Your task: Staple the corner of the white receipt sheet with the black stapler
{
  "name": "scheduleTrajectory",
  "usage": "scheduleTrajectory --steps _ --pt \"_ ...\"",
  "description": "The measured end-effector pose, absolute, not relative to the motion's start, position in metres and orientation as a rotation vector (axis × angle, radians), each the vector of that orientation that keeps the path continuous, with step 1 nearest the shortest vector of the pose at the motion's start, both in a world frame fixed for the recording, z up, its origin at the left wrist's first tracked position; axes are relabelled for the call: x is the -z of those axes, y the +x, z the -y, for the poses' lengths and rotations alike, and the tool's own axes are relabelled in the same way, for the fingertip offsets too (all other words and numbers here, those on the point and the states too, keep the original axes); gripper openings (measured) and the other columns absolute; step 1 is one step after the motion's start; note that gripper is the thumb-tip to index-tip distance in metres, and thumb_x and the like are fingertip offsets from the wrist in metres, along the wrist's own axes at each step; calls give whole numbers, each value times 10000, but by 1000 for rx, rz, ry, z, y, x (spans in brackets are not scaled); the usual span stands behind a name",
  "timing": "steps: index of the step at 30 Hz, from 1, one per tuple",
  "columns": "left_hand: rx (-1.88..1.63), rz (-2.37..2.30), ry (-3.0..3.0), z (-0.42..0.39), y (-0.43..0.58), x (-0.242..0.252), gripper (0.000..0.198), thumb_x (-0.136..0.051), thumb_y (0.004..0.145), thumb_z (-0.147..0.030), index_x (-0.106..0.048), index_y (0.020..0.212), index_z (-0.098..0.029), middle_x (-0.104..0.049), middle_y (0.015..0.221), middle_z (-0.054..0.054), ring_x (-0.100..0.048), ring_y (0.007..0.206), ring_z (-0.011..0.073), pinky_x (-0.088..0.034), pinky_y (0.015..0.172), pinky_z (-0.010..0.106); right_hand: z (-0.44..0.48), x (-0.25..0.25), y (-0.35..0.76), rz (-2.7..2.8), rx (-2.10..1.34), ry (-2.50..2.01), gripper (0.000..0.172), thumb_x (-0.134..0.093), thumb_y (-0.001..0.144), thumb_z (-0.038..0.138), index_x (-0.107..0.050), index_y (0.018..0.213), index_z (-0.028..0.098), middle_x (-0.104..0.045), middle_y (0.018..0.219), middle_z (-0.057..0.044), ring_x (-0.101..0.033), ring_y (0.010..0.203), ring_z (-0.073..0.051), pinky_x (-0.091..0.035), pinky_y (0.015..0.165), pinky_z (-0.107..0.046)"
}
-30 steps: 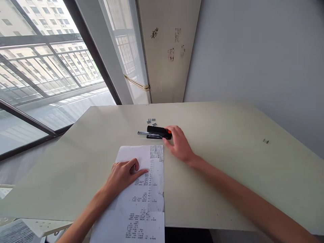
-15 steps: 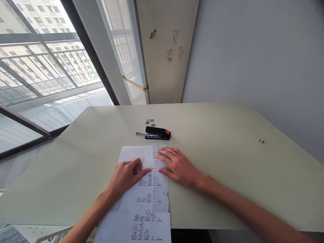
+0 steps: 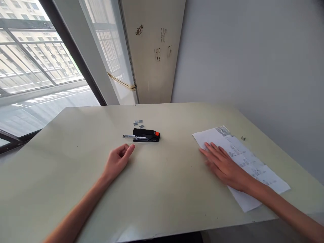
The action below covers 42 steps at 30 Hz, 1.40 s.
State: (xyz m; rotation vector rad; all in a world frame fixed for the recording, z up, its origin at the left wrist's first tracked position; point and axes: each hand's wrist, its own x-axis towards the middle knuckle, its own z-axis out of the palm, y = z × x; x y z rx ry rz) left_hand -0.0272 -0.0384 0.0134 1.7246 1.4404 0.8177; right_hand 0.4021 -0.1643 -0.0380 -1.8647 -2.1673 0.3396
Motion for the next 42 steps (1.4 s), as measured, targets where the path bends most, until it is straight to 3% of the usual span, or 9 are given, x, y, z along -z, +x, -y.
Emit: scheduleTrajectory --steps 4,16,19,23,29,33,36,39,42 --pt "-836 -1336 1649 26 -7 -12 564 -543 980 -640 -337 674 -213 -270 625 -55 -219 575 102 -190 521 259 160 49 373 2127 -293 -1948 634 -326 1111 550 -202 1706 369 -96 1794 25 -53 1656 -278 -118 1337 -635" --pt "-931 -1219 1412 31 -13 -8 596 -653 948 -629 -357 652 -203 -284 593 -61 -218 524 85 -181 481 246 113 49 342 1787 -333 -2044 645 -232 1115 553 -314 1680 253 -234 1777 -46 -94 1657 -268 -116 1343 -597" --pt "-1057 -1031 1031 27 -16 -6 592 -737 916 -540 -342 626 -208 -220 584 -84 -186 478 69 -204 435 229 111 39 326 1665 -334 -1981 621 -338 1095 551 -402 1629 239 -251 1772 -76 -152 1650 -306 -218 1318 -606" --pt "-1180 -825 526 20 -24 -8 446 -681 978 -340 -407 652 -207 -181 559 -102 -156 417 66 -206 368 224 96 16 285 1690 -350 -1681 481 -488 1056 450 -509 1506 280 -427 1675 -89 -410 1547 -285 -456 1206 -517" --pt "-1255 -609 179 18 -34 -14 294 -496 1051 -203 -491 758 -185 -347 611 -64 -357 445 66 -306 382 205 41 5 216 1912 -426 -1387 453 -576 1015 318 -534 1465 284 -595 1499 -91 -545 1409 -271 -460 1184 -492" --pt "-1284 -572 81 18 -36 -16 239 -469 1057 -223 -546 840 -160 -465 675 -15 -499 547 94 -469 504 211 18 12 195 1923 -416 -1436 416 -649 975 282 -600 1387 247 -702 1322 -100 -636 1245 -295 -512 1102 -515" --pt "-1275 -608 69 23 -29 -18 232 -490 1062 -269 -619 931 -127 -610 780 57 -632 675 134 -574 647 248 29 6 188 1893 -281 -1373 430 -631 999 282 -577 1423 236 -639 1415 -139 -595 1314 -305 -491 1128 -530" --pt "-1167 -718 171 34 -13 -21 306 -514 1069 -351 -694 1069 -104 -732 1016 149 -738 919 206 -617 792 279 56 -9 184 2053 -104 -1097 373 -581 1048 286 -592 1418 238 -607 1464 -134 -504 1435 -285 -442 1195 -510" --pt "-959 -719 320 45 5 -25 460 -481 1077 -482 -713 1223 -112 -748 1169 169 -748 1037 253 -620 768 283 75 -20 182 2247 4 -980 271 -591 1056 296 -684 1298 219 -584 1508 -137 -405 1516 -322 -428 1211 -542"
